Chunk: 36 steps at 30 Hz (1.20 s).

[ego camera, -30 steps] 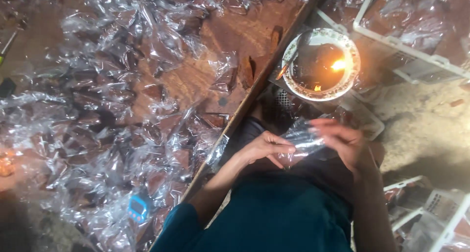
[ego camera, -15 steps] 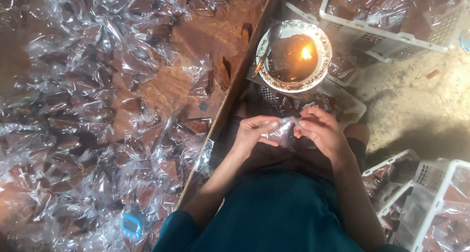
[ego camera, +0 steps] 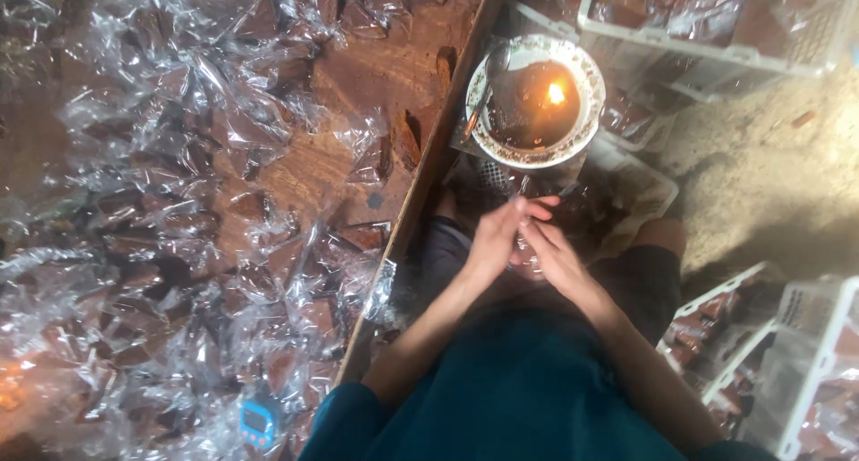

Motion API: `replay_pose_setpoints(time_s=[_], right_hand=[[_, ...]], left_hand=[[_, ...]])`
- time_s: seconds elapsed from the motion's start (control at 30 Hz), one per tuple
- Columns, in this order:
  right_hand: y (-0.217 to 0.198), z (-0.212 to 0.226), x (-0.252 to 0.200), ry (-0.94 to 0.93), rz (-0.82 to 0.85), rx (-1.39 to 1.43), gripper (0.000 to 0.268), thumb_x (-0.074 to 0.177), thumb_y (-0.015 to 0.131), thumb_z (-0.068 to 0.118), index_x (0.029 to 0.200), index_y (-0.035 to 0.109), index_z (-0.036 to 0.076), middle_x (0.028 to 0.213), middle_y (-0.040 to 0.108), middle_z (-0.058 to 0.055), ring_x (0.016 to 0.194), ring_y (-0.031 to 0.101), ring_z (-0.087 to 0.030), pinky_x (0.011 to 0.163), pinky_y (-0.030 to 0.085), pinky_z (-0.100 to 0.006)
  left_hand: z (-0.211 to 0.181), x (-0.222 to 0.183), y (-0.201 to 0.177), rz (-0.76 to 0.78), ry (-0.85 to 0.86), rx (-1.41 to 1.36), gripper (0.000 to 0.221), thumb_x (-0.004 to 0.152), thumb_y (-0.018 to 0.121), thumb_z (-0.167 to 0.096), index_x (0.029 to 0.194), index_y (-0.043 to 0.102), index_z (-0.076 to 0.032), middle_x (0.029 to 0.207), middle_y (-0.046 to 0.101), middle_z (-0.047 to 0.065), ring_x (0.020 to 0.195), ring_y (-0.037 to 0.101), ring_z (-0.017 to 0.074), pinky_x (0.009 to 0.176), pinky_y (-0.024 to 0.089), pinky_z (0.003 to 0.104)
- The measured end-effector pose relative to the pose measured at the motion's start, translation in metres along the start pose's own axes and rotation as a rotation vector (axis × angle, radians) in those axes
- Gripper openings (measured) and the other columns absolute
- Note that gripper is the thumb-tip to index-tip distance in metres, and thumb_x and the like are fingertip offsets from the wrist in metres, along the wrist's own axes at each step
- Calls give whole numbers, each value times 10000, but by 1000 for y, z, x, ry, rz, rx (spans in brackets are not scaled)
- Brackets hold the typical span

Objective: Sealing plastic bags containing food items using a manual heat sealer.

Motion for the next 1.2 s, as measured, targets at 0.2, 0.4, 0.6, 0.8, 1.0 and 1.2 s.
replay_pose_setpoints(time_s=[0.2,0.4,0.6,0.8,1.0,1.2], right_hand=[[2,-12,41,-131,223,-91,290,1032,508,108,815,684,31,625,684,-111,584,628,-192,605,511,-329],[-70,5,116,-65,-159,283,314,1120,420,196,990,641,16,710,651,-68,552,679,-148,555,595,-260],[-77,-10,132,-11,-359,444,359,1028,555,299,938,687,-22,745,711,-194,610,752,-241,504,634,-391],[-26,94,26,-708,-111,-9,140,964,687,49,1048,756,-39,1387,604,-267,1266,595,-434,1085,433,-536],[-39,52,32,-284,-81,102,395,1027,619,251,1386,615,85,1299,620,-220,1223,598,-338,1033,490,-503],[-102,-22,32,-87,-309,-379,332,872,832,221,1193,768,168,1021,757,-140,1016,706,-310,825,537,-410]], left_hand=[[67,25,-33,-364,-228,-411,457,1058,545,-423,1197,719,-24,1183,696,188,1086,647,254,882,595,476],[125,30,-20,-164,-233,-523,449,1112,444,-368,1218,620,32,1049,734,198,904,744,278,728,638,355],[112,14,37,102,-306,-574,563,1134,415,-423,1312,602,78,1176,682,323,1020,726,401,812,635,477],[163,45,2,-147,-236,-743,282,1140,375,-204,1250,547,-9,888,531,100,564,482,185,493,447,280],[111,28,-10,-90,-189,-325,229,1023,642,-172,1212,743,-92,641,597,62,468,566,149,403,367,199],[-39,17,-114,-445,403,463,388,832,558,189,876,756,-142,962,759,63,886,631,215,813,503,260]])
Point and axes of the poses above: each hand's wrist, its own x-axis towards the middle knuckle, its own y-axis out of the palm, z = x × y, the point moved 10 cm from there along x, towards the middle knuckle
